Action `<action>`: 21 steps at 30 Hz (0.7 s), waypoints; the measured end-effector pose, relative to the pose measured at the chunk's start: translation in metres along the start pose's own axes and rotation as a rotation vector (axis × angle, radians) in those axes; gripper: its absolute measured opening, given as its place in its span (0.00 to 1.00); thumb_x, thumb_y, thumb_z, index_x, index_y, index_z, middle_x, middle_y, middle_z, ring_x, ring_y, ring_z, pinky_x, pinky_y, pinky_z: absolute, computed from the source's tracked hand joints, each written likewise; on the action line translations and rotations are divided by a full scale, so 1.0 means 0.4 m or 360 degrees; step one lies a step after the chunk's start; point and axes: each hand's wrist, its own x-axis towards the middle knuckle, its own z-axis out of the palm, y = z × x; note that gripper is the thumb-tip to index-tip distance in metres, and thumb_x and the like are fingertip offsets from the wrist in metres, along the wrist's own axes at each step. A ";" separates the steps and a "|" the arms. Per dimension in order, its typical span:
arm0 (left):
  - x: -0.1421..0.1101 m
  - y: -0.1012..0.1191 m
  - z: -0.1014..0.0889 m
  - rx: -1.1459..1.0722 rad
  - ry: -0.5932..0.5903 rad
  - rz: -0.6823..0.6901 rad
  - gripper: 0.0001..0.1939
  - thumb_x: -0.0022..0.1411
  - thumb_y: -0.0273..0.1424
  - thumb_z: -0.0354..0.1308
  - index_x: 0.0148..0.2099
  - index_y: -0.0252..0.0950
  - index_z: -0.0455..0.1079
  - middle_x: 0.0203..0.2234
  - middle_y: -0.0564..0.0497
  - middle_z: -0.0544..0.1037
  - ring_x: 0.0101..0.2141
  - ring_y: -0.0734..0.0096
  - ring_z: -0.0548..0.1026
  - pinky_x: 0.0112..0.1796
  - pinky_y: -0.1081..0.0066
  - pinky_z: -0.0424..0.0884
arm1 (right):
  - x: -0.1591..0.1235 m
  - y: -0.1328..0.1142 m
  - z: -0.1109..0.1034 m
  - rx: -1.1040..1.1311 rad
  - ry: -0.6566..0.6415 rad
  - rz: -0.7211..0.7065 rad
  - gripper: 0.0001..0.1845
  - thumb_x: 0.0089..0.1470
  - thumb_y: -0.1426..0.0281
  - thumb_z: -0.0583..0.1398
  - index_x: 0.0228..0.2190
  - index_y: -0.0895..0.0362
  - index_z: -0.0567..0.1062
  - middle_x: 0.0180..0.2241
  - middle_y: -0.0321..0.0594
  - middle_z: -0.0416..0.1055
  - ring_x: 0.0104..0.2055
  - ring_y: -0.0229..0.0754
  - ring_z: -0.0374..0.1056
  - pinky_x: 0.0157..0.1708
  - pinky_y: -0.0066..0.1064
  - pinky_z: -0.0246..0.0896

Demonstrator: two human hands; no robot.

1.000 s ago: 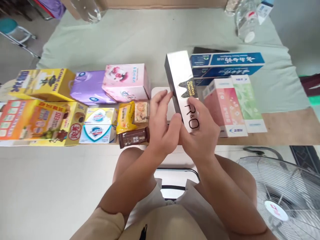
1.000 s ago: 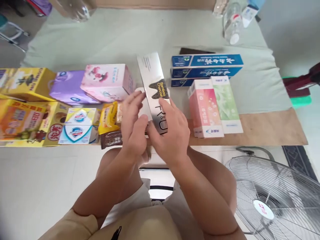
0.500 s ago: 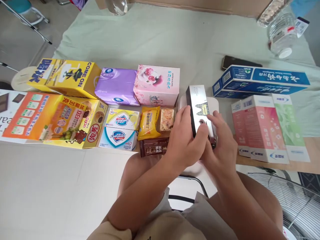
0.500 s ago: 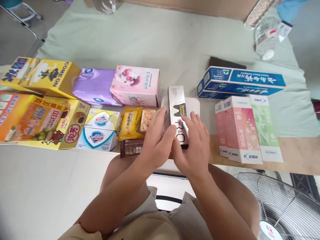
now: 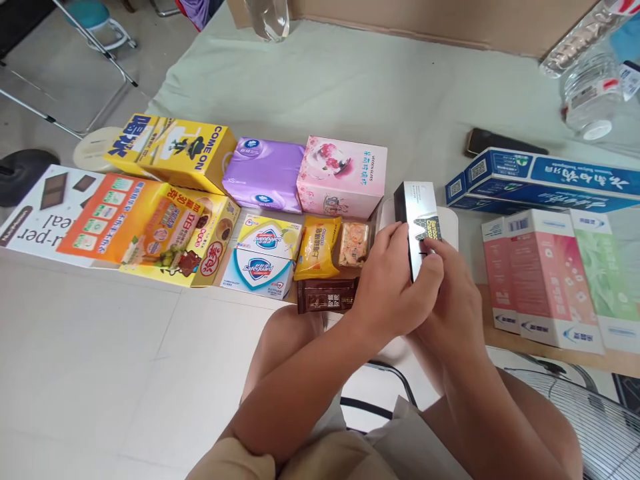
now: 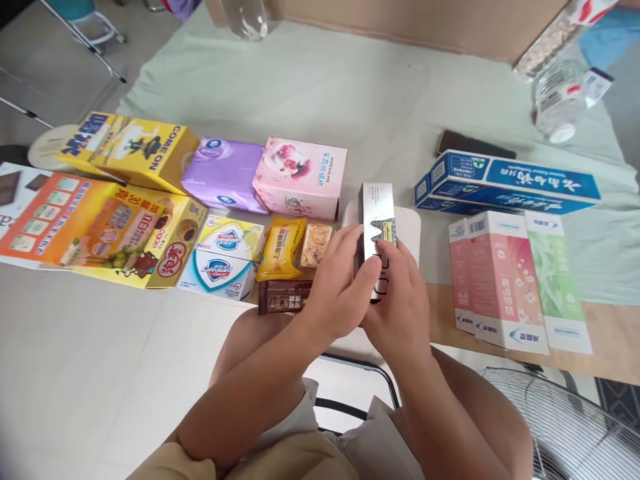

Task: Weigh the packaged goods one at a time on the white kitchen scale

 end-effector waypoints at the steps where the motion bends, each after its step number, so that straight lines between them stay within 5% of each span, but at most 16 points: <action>1: 0.000 -0.001 0.001 -0.0006 0.0006 -0.0002 0.21 0.69 0.39 0.49 0.57 0.33 0.67 0.63 0.33 0.69 0.65 0.50 0.69 0.69 0.50 0.65 | 0.000 0.002 0.002 -0.0019 0.0014 -0.0028 0.31 0.54 0.57 0.60 0.58 0.53 0.73 0.60 0.54 0.75 0.63 0.62 0.73 0.55 0.55 0.75; 9: -0.007 -0.006 0.001 0.0033 -0.0013 0.0021 0.18 0.69 0.41 0.51 0.54 0.34 0.67 0.63 0.32 0.70 0.64 0.45 0.72 0.64 0.48 0.72 | 0.000 0.018 0.009 -0.0083 0.0102 -0.0166 0.27 0.57 0.60 0.59 0.57 0.52 0.73 0.58 0.52 0.76 0.64 0.58 0.71 0.57 0.54 0.73; 13: -0.010 -0.004 -0.004 0.0018 0.0016 0.0056 0.17 0.69 0.40 0.52 0.53 0.35 0.69 0.61 0.33 0.71 0.61 0.48 0.74 0.63 0.49 0.73 | -0.002 0.008 0.000 -0.0056 0.0069 -0.0060 0.29 0.56 0.55 0.60 0.56 0.53 0.74 0.58 0.53 0.77 0.62 0.61 0.74 0.57 0.57 0.72; 18: -0.011 -0.007 -0.012 -0.0060 0.0040 0.0201 0.24 0.68 0.41 0.52 0.60 0.32 0.69 0.63 0.33 0.70 0.67 0.51 0.69 0.70 0.53 0.66 | -0.004 -0.013 -0.008 0.0070 0.0192 0.0040 0.27 0.51 0.60 0.64 0.54 0.50 0.76 0.54 0.49 0.80 0.47 0.52 0.80 0.36 0.40 0.75; 21: -0.011 -0.008 -0.015 -0.0099 0.0078 0.0282 0.27 0.67 0.41 0.52 0.62 0.30 0.68 0.65 0.32 0.70 0.68 0.51 0.69 0.70 0.54 0.66 | -0.002 -0.032 -0.010 0.0167 0.0321 0.0020 0.25 0.48 0.65 0.66 0.49 0.51 0.79 0.49 0.47 0.82 0.42 0.48 0.78 0.33 0.36 0.71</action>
